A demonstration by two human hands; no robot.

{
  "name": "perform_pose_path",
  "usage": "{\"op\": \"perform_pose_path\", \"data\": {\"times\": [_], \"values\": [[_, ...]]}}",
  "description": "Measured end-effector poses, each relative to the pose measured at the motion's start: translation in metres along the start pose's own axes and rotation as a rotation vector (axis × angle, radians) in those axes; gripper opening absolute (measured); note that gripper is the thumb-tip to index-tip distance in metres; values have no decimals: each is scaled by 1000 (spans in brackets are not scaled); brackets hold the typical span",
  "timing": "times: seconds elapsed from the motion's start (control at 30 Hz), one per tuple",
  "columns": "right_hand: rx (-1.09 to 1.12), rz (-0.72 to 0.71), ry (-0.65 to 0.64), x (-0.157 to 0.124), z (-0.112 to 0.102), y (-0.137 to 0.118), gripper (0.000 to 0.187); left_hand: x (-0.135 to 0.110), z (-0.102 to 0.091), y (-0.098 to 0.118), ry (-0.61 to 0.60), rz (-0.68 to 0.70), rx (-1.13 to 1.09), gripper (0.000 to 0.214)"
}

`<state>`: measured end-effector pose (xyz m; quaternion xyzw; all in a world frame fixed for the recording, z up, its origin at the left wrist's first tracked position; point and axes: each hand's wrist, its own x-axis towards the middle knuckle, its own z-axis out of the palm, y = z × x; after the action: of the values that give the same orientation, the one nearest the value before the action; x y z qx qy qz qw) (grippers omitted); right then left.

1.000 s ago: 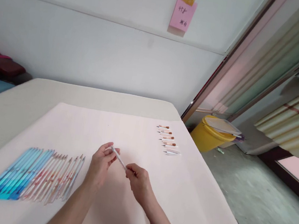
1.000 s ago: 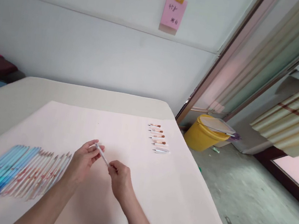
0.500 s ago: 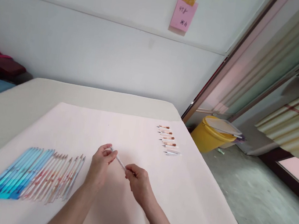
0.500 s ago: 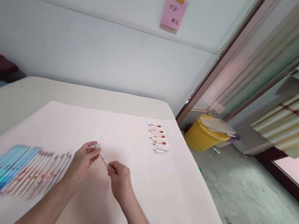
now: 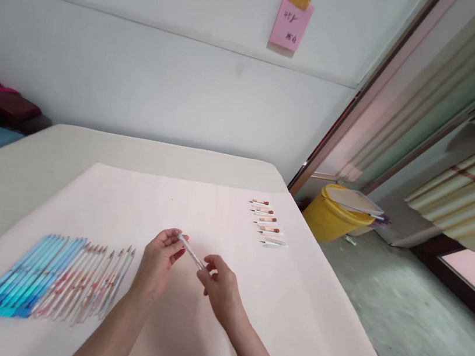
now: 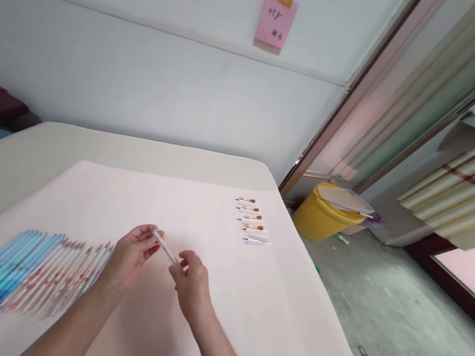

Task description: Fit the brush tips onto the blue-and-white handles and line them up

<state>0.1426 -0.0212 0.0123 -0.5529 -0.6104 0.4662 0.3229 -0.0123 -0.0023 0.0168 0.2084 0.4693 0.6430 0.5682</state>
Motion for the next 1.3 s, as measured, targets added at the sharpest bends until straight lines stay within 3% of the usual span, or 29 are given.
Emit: {"op": "perform_pose_path", "data": {"times": [0.1,0.23,0.33,0.43,0.5,0.67,0.73,0.83,0.9,1.1,1.2,1.3], "values": [[-238,-152,144,-2,2,2,15,-2,1,1,16,-2,-11,28],[-360,-264,178,-5,2,2,11,-3,0,1,43,2,-19,24],[-266,-215,130,-4,0,-1,9,-2,-1,2,56,17,-21,23],[-13,-26,-62,-1,-1,-3,19,-2,-2,4,38,6,-41,23],[89,61,-114,0,-1,-3,20,-2,-2,4,34,-8,-51,22],[-153,-109,153,-1,2,-1,14,-3,-2,3,40,-12,-65,19],[-165,-113,118,-2,2,-1,3,-3,-2,3,33,-5,-66,18],[-39,5,-47,-2,2,-2,17,-3,-2,3,21,-2,-61,18],[-21,29,-83,-2,2,-3,18,-4,-2,3,26,0,-59,19],[-308,-213,104,-4,3,-3,9,-3,-2,4,76,-22,-74,19],[-94,-101,15,-4,2,-4,14,-2,-4,7,70,-34,-96,14],[330,156,-214,-3,-1,-4,18,0,-5,9,37,-39,-120,12]]}}
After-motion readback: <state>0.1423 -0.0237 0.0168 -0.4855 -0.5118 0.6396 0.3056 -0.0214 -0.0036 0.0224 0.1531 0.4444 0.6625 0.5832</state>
